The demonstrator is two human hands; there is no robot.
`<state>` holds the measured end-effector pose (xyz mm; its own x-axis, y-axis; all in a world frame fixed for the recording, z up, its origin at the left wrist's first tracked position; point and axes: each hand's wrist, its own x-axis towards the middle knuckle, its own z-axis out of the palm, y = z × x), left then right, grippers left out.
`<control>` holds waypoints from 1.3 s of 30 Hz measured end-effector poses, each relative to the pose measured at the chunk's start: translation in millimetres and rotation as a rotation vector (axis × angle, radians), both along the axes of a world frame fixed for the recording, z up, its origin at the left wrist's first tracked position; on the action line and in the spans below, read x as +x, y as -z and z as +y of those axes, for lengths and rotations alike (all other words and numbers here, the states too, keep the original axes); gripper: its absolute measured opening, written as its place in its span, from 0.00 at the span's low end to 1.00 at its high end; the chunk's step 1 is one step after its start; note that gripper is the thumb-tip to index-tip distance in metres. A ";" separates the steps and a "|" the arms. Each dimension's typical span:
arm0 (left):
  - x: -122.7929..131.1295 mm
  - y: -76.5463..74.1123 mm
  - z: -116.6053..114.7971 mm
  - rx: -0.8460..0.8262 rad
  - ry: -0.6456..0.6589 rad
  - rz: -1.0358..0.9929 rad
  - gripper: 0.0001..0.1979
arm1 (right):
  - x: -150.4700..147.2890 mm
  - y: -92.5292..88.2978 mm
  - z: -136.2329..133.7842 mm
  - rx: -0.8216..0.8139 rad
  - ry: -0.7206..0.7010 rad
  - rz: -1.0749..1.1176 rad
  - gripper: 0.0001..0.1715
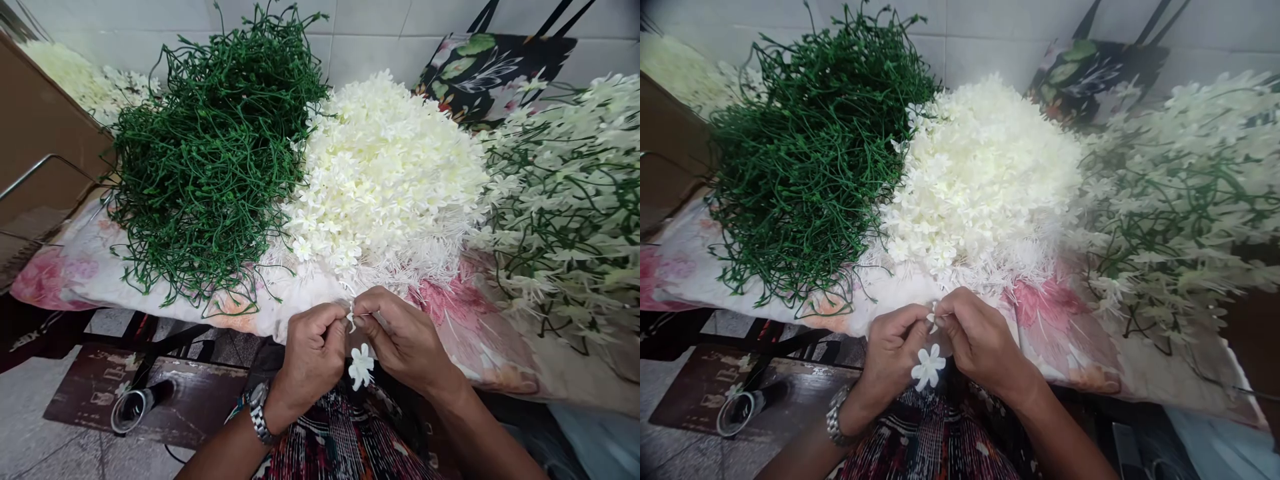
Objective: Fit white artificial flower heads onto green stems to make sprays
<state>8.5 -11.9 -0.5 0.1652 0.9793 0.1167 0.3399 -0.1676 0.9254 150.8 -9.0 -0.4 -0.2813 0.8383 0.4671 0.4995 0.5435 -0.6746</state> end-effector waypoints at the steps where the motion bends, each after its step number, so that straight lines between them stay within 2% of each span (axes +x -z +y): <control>1: 0.1 0.0 0.1 0.008 0.000 0.010 0.12 | -0.8 0.6 0.0 0.012 0.000 0.000 0.06; 12: 2.6 2.3 -0.5 -0.034 -0.064 0.033 0.13 | -5.7 8.1 1.5 0.179 -0.023 0.002 0.10; 16: -0.5 4.9 0.1 -0.048 -0.024 0.046 0.12 | -1.0 7.0 3.6 0.145 -0.074 0.053 0.09; 19: -5.3 0.9 1.8 -0.168 0.068 -0.070 0.10 | 4.8 4.1 3.8 0.091 -0.106 0.065 0.08; 22: -8.8 -6.7 4.2 -0.327 0.129 -0.242 0.08 | 8.5 2.9 2.4 0.146 -0.088 0.064 0.09; 27: -10.3 -11.9 7.3 -0.460 0.108 -0.366 0.10 | 7.8 2.1 0.3 0.239 -0.103 0.045 0.13; 32: -10.9 -10.3 5.6 -0.434 0.016 -0.429 0.06 | 4.6 -4.8 -0.5 0.195 -0.024 0.043 0.10; 39: -5.7 -9.5 3.6 -0.363 -0.012 -0.370 0.07 | 2.6 -6.1 -2.6 0.158 0.043 0.018 0.07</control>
<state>2.8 -8.4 9.0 0.1661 0.9691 -0.1825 -0.0208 0.1884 0.9819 153.4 -11.5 5.7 -0.2369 0.7652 0.5986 0.5130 0.6218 -0.5917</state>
